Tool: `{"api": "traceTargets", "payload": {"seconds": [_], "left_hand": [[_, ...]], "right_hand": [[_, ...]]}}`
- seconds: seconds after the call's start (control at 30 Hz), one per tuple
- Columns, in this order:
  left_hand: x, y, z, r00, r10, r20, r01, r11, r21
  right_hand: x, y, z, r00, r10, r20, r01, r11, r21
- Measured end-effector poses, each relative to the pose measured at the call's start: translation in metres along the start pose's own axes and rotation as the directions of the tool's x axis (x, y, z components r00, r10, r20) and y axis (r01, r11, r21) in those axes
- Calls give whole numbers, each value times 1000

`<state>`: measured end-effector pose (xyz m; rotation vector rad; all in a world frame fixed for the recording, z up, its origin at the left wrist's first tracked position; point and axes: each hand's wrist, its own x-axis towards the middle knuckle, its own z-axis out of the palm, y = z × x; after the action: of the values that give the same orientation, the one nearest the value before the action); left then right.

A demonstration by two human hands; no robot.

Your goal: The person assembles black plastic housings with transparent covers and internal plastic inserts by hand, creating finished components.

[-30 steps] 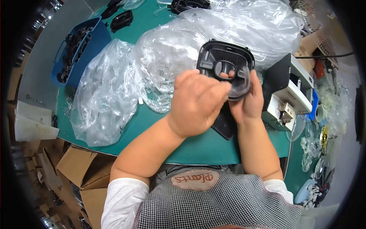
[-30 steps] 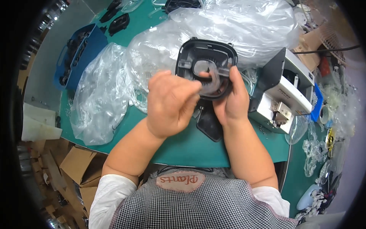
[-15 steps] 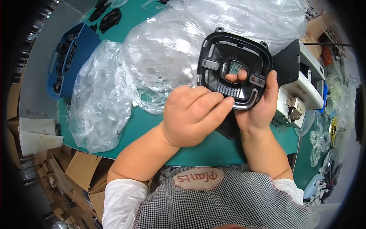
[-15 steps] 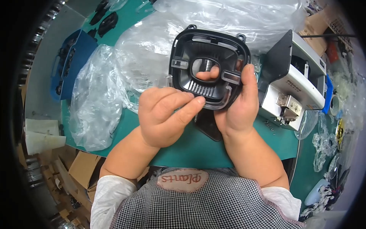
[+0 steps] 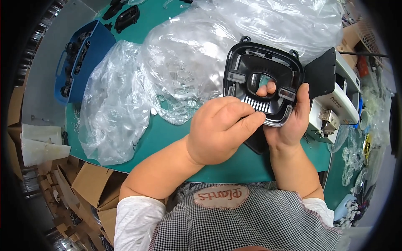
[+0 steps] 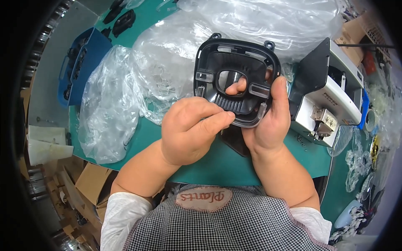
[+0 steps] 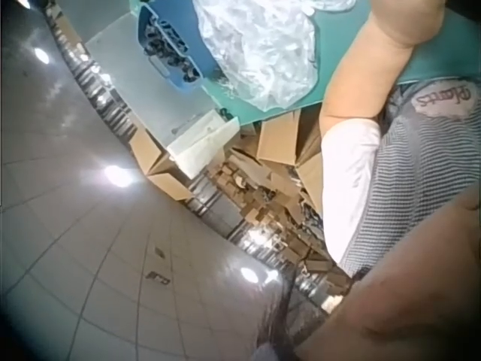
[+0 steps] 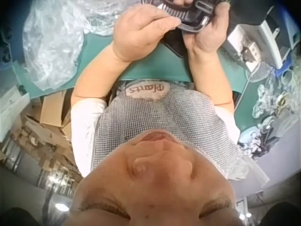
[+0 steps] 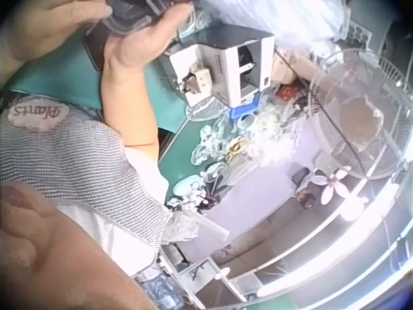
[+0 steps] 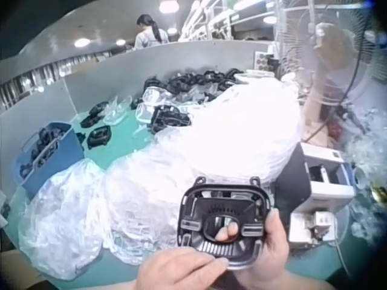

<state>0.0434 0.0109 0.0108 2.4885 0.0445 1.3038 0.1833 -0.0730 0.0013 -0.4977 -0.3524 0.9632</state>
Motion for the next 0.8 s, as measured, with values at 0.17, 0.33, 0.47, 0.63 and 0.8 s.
{"api": "traceTargets", "payload": {"seconds": [0.17,0.33,0.47,0.63,0.8], "left_hand": [[2,-4,-5,997,-73,28,75,993,-92],[5,-6,-7,985,-156,74,162,984,-77],[9,-1,-10,973,-210,98,219,971,-94],[10,2,-18,960,-231,156,250,961,-118],[9,5,-20,971,-199,132,209,975,-72]], "right_hand": [[4,0,-2,998,65,-25,-64,997,41],[6,0,0,994,88,-65,-86,996,31],[3,1,4,989,90,-116,-90,996,9],[1,3,-5,995,69,-69,-67,998,21],[-2,4,-2,1000,17,-11,-17,1000,14]]}}
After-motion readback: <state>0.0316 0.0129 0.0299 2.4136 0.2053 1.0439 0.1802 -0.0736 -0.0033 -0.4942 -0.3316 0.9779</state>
